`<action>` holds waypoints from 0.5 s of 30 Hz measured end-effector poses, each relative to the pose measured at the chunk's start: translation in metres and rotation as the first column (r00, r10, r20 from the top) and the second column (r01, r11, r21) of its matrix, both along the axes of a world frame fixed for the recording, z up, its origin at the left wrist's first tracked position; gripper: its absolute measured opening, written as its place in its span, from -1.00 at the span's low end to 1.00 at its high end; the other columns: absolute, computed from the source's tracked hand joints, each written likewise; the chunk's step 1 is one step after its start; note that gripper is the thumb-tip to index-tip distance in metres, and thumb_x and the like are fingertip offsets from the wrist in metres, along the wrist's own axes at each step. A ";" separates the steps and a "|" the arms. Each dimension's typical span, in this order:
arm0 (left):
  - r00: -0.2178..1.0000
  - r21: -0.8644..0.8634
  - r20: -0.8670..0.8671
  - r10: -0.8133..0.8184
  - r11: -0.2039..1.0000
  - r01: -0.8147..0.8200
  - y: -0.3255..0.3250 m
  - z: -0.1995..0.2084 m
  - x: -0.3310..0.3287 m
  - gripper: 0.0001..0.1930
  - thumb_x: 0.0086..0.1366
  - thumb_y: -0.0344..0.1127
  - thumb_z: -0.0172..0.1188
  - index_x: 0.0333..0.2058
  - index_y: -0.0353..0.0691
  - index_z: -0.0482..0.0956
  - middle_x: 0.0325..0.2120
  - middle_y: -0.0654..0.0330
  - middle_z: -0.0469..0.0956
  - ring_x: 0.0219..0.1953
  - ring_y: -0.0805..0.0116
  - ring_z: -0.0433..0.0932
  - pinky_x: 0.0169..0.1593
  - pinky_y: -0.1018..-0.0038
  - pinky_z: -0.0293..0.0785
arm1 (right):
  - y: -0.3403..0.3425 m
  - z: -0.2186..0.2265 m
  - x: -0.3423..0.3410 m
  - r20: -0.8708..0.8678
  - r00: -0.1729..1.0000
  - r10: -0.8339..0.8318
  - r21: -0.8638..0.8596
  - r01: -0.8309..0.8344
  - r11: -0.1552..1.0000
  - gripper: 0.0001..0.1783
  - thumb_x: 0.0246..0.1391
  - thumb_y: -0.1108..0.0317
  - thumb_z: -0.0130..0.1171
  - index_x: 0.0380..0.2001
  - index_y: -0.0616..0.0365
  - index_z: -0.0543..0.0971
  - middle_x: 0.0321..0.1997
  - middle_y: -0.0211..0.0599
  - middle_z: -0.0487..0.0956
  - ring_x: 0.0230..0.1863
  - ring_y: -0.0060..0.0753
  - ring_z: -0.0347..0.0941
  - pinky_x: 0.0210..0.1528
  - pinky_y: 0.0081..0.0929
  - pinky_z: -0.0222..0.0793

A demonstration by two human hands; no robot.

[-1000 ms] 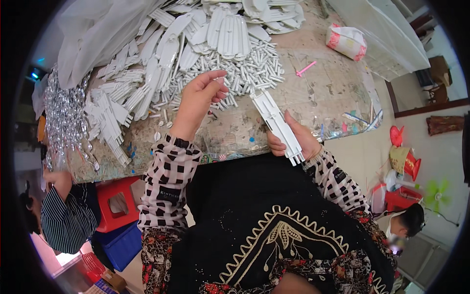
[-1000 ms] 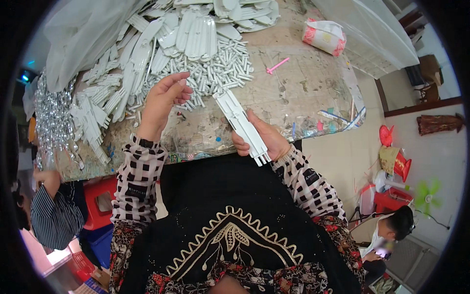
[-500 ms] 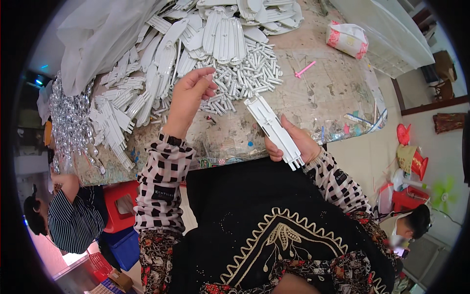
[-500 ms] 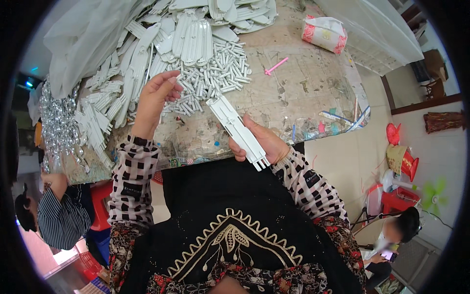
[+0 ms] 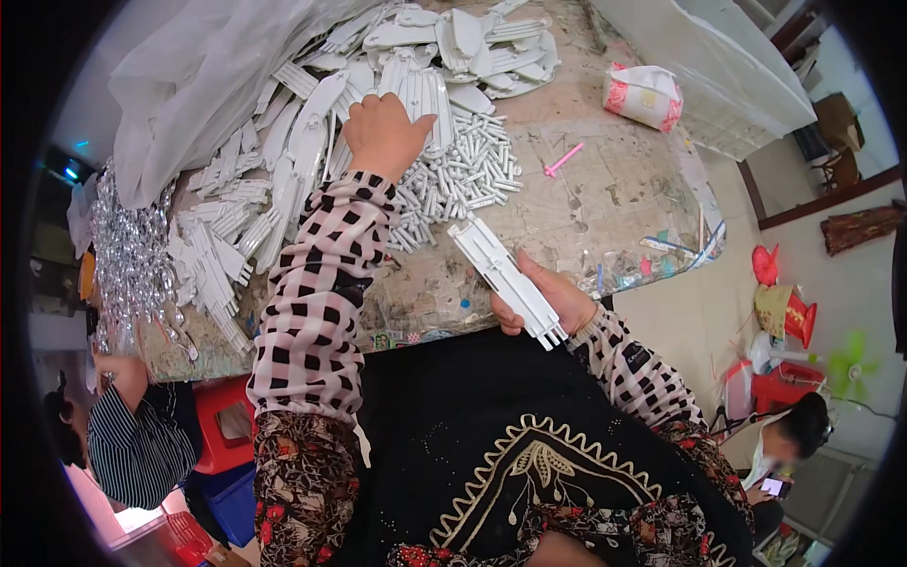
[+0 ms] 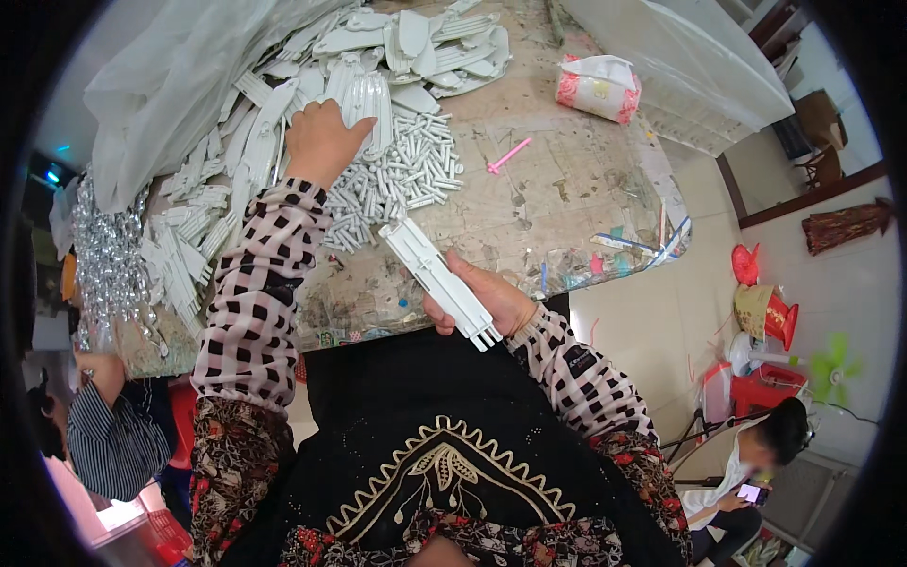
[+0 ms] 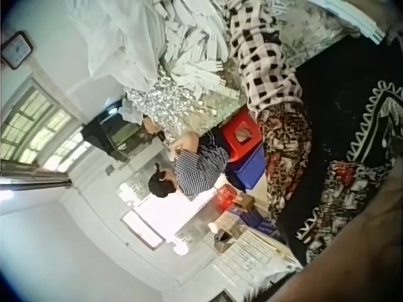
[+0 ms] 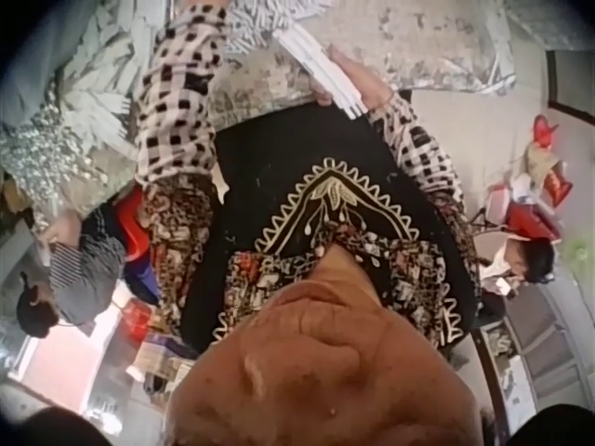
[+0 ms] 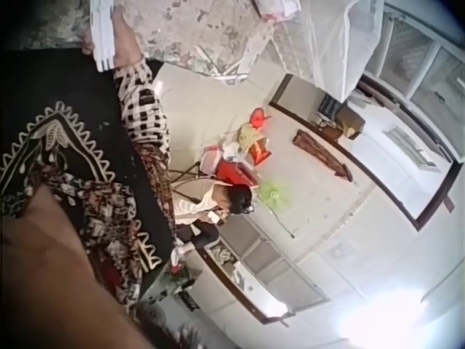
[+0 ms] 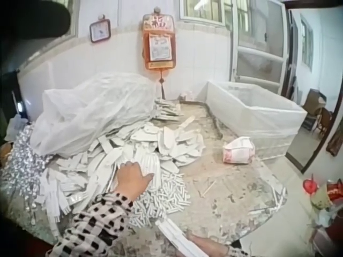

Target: Assembling small white plastic components by hand at a workbench.

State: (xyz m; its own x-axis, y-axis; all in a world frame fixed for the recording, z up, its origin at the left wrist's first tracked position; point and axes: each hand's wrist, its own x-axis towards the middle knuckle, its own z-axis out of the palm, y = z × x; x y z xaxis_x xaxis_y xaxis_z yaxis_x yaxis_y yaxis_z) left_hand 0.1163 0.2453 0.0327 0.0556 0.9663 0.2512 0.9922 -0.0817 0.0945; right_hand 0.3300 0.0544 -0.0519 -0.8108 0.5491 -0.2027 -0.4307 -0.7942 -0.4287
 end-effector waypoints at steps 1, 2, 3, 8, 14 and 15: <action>0.999 -0.036 0.018 0.035 0.999 -0.034 0.002 0.001 0.002 -0.37 0.08 0.16 0.24 -0.14 -0.38 0.55 -0.17 -0.09 0.53 -0.04 -0.01 0.47 -0.02 0.16 0.42 | 0.000 0.000 0.000 0.001 1.000 -0.003 0.004 0.003 1.000 -0.22 0.28 -0.29 -0.44 0.29 0.10 0.17 -0.52 -0.33 0.37 -0.56 -0.50 0.27 -0.41 -0.50 0.25; 0.997 -0.073 0.034 0.071 0.995 -0.068 0.004 0.002 0.005 -0.32 0.05 0.20 0.26 -0.16 -0.41 0.55 -0.17 -0.10 0.54 -0.05 0.00 0.49 -0.02 0.16 0.43 | -0.001 0.001 0.000 0.014 1.000 -0.004 0.013 0.004 1.000 -0.22 0.29 -0.29 -0.45 0.29 0.10 0.17 -0.52 -0.33 0.38 -0.55 -0.49 0.27 -0.41 -0.50 0.25; 0.997 -0.071 0.033 0.066 0.995 -0.064 0.008 0.001 0.004 -0.32 0.05 0.20 0.26 -0.16 -0.41 0.55 -0.17 -0.10 0.54 -0.05 0.00 0.49 -0.02 0.16 0.43 | -0.001 0.001 0.000 0.025 1.000 -0.006 0.020 0.006 1.000 -0.22 0.29 -0.28 -0.46 0.29 0.10 0.17 -0.52 -0.32 0.38 -0.55 -0.47 0.27 -0.41 -0.49 0.26; 0.981 -0.139 0.151 0.123 0.985 -0.102 0.015 -0.001 0.005 -0.32 -0.01 0.21 0.31 -0.21 -0.39 0.57 -0.19 -0.09 0.58 -0.10 -0.04 0.57 -0.07 0.16 0.49 | 0.000 0.002 0.002 0.028 1.000 -0.003 0.019 0.003 1.000 -0.23 0.29 -0.27 -0.48 0.29 0.09 0.17 -0.51 -0.32 0.38 -0.54 -0.45 0.28 -0.40 -0.48 0.26; 0.957 -0.134 0.244 0.155 0.983 -0.125 0.011 0.004 0.011 -0.39 0.00 0.04 0.37 -0.17 -0.40 0.49 -0.25 -0.09 0.60 -0.15 -0.04 0.59 -0.09 0.18 0.49 | 0.000 0.001 0.003 0.010 1.000 -0.003 0.027 0.003 1.000 -0.26 0.30 -0.26 -0.47 0.27 0.06 0.19 -0.51 -0.31 0.39 -0.54 -0.44 0.28 -0.40 -0.46 0.26; 0.957 -0.131 0.245 0.154 0.983 -0.124 0.014 0.000 0.008 -0.39 0.00 0.04 0.37 -0.17 -0.40 0.49 -0.25 -0.09 0.60 -0.15 -0.04 0.59 -0.09 0.18 0.49 | -0.001 0.002 0.003 0.006 1.000 -0.003 0.048 0.002 0.999 -0.27 0.30 -0.26 -0.48 0.27 0.05 0.20 -0.51 -0.31 0.39 -0.54 -0.44 0.29 -0.40 -0.46 0.27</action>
State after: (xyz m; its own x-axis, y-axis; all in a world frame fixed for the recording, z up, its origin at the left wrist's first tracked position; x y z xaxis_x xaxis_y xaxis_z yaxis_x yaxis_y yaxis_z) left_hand 0.1246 0.2590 0.0323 -0.1326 0.9829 0.1281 0.9352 0.0813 0.3446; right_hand 0.3328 0.0539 -0.0498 -0.8083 0.5603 -0.1811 -0.4300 -0.7718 -0.4685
